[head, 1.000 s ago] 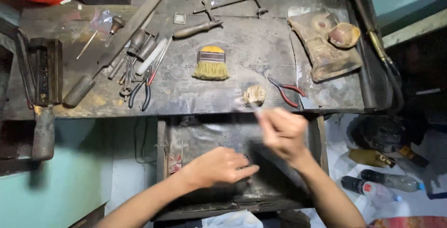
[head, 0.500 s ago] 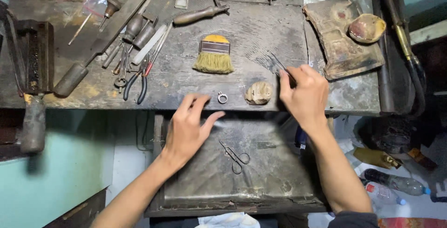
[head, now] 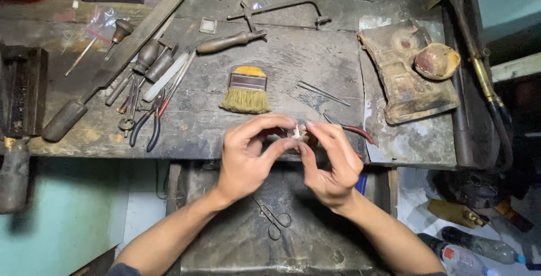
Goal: Soldering a small metal jewelry component using a torch and tweezers on a workbench
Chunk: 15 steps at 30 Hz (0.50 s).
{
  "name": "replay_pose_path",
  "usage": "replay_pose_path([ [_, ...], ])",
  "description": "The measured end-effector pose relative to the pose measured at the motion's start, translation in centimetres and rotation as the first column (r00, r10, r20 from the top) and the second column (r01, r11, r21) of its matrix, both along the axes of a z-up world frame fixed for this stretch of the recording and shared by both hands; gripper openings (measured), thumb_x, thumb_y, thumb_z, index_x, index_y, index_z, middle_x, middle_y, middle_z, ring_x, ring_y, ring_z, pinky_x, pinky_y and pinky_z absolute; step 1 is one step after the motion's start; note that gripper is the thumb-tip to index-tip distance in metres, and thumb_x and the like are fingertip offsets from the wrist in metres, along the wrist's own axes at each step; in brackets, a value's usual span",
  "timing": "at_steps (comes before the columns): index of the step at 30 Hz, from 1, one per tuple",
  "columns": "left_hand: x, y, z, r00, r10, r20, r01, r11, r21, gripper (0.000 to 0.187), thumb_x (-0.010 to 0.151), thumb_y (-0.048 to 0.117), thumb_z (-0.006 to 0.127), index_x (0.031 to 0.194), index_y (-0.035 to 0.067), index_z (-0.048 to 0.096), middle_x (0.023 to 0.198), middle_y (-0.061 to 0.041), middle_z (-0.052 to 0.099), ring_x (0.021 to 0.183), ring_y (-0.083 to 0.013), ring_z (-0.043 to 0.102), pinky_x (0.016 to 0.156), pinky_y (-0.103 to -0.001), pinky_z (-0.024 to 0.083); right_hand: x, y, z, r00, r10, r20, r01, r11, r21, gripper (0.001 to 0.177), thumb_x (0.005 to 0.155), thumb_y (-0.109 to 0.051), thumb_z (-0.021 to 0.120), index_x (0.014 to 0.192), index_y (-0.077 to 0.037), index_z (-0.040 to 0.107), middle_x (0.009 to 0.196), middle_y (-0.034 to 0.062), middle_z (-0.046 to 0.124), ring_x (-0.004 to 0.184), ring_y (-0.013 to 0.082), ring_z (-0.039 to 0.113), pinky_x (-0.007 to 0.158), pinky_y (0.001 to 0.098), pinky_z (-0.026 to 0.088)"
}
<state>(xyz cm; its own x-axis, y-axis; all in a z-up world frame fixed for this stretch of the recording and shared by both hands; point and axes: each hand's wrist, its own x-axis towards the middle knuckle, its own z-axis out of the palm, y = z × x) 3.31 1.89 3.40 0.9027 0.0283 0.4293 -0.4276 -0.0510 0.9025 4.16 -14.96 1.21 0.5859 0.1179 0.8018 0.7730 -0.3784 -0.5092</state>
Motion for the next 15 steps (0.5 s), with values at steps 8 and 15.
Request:
replay_pose_path([
  [8, -1.5, -0.6, -1.6, 0.994, -0.082, -0.077, 0.054, 0.949, -0.312, 0.03, 0.082, -0.002, 0.083, 0.111, -0.006, 0.075, 0.099, -0.017, 0.077, 0.088, -0.0182, 0.074, 0.083, -0.034, 0.065, -0.5, 0.0, -0.4, 0.997, 0.058, 0.051, -0.06, 0.997, 0.04, 0.016, 0.09, 0.001, 0.074, 0.098, 0.014, 0.074, 0.089, 0.0269, 0.071, 0.071, 0.0393, 0.068, 0.066, 0.046, 0.058],
  [15, -2.1, -0.3, -1.4, 0.99, -0.108, -0.096, 0.075, 0.953, -0.294, 0.022, 0.086, 0.001, 0.081, 0.107, -0.004, 0.076, 0.101, -0.02, 0.077, 0.086, -0.0172, 0.071, 0.079, -0.033, 0.065, -1.3, 0.2, -0.5, 0.998, 0.063, 0.025, -0.064, 0.997, 0.032, 0.017, 0.088, 0.001, 0.075, 0.099, 0.013, 0.075, 0.089, 0.0272, 0.07, 0.07, 0.0375, 0.067, 0.066, 0.0454, 0.058],
])
